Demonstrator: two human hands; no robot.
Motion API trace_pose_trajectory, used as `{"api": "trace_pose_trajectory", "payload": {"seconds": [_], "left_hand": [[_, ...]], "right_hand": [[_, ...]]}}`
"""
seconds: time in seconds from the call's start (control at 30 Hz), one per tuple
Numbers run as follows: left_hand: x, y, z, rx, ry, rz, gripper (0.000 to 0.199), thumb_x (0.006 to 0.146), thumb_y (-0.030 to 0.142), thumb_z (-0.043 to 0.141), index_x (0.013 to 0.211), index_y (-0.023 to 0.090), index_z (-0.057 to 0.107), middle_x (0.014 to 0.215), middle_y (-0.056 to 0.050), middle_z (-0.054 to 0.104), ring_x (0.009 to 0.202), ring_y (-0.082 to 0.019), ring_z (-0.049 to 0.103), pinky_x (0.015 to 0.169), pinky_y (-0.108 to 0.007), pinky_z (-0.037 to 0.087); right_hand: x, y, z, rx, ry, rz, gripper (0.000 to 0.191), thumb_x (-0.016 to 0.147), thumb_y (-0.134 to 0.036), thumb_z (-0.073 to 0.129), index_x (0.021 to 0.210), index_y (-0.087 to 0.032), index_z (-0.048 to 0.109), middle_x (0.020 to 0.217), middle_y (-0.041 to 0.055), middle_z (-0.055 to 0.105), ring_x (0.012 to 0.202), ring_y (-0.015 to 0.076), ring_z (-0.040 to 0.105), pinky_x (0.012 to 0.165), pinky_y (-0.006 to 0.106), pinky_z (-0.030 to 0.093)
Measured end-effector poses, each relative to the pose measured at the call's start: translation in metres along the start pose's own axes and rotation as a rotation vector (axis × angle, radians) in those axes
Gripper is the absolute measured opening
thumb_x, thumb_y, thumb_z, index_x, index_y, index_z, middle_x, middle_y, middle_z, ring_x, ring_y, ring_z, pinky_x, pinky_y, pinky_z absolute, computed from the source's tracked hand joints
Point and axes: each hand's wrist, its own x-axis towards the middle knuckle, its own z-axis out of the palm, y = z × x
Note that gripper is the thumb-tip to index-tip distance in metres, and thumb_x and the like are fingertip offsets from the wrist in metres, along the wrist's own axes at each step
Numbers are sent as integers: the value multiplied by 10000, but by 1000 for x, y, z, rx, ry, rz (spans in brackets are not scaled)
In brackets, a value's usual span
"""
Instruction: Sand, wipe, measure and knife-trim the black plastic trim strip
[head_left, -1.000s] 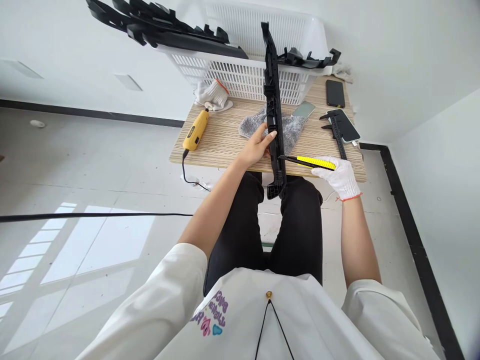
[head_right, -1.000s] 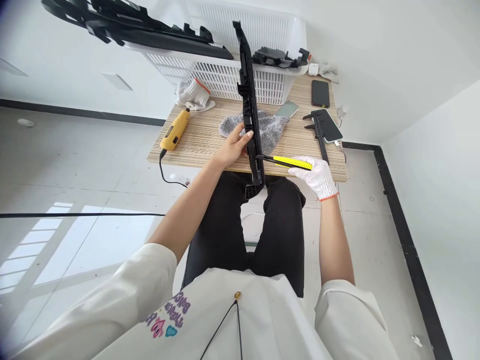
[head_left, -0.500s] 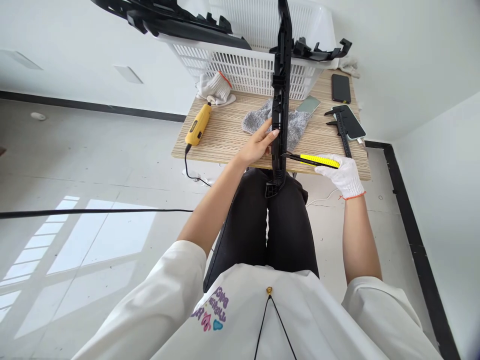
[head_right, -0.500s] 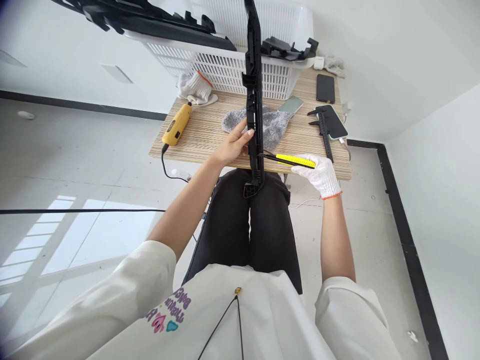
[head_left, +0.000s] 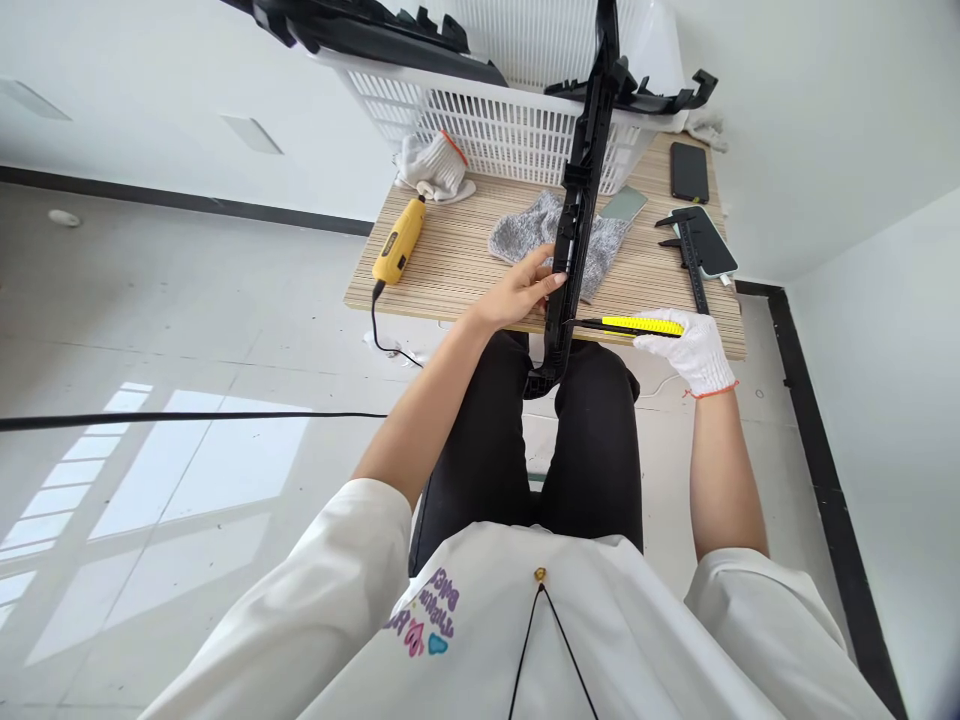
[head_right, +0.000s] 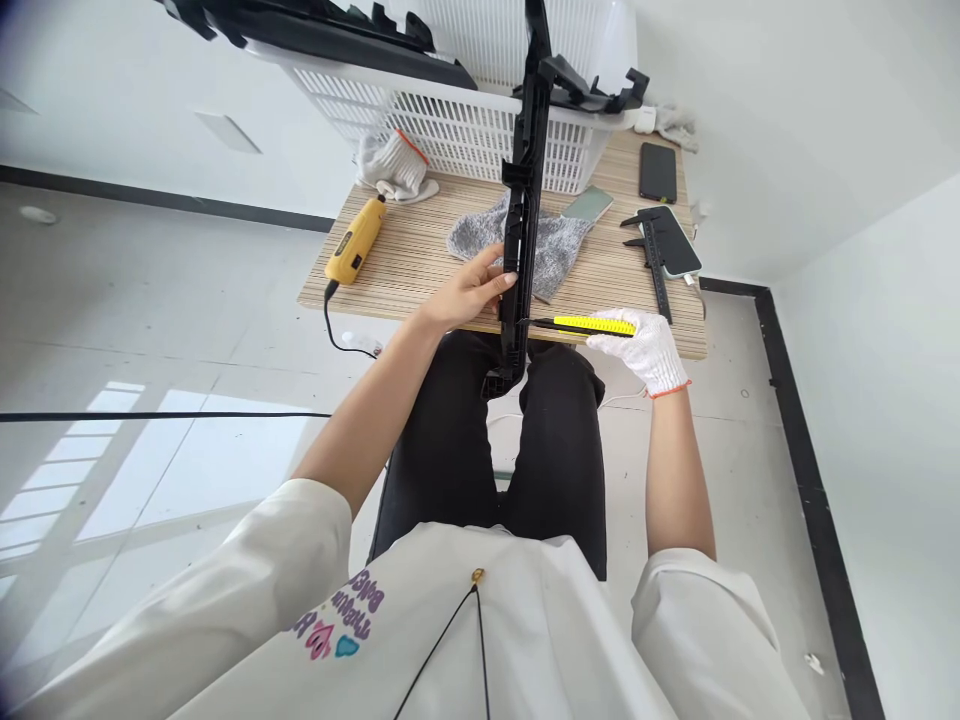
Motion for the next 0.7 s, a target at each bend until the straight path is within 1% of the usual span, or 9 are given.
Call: {"api": "trace_pose_trajectory", "payload": {"seconds": [0.07,0.17,0.27,0.4,0.53,0.7], "left_hand": [[0,-1,-1,-4,-4,7,537,888,581,642,1310,266,536,746,18,558,551,-82,537,521,-210,443],[0,-2,-1,10,34,12,523,886,586,641,1290,266,548,737,18,572,577,-90,562,538,-210,471],[0,-1,0,25,69,-3,535,883,592,638,1303,274,550,773,0,610,655,-126,609,580,-238,505],[1,0,3,15,65,-25,569,880,592,634,1333,264,529,809,-18,634,721,-162,632,624,-273,513],[1,-1,3,29,77,-6,578,858,616,648,1310,274,537,753,4,591,652,-139,592,582,-259,493],[1,-4,2,50,42,8,538,834,641,663,1211,272,556,704,26,536,578,-111,539,550,-251,495]], "right_hand": [[0,2,-1,-23,-4,-9,315,725,-382,795,1015,-261,793,1051,30,771,1010,265,720,981,425,570],[0,2,-1,1,6,13,311,712,-371,812,1005,-271,793,1038,24,772,1008,275,723,977,427,574],[-1,1,1,54,20,49,320,692,-357,837,998,-276,790,1007,20,776,984,286,729,939,433,598],[0,-2,2,58,24,67,304,688,-340,841,981,-283,786,1011,16,773,998,297,724,951,454,598],[0,-5,2,51,25,75,307,682,-343,842,978,-278,785,997,14,775,989,293,725,962,454,594],[-2,-6,2,71,30,101,312,672,-348,849,971,-285,786,969,-1,778,972,292,731,950,457,596]]}}
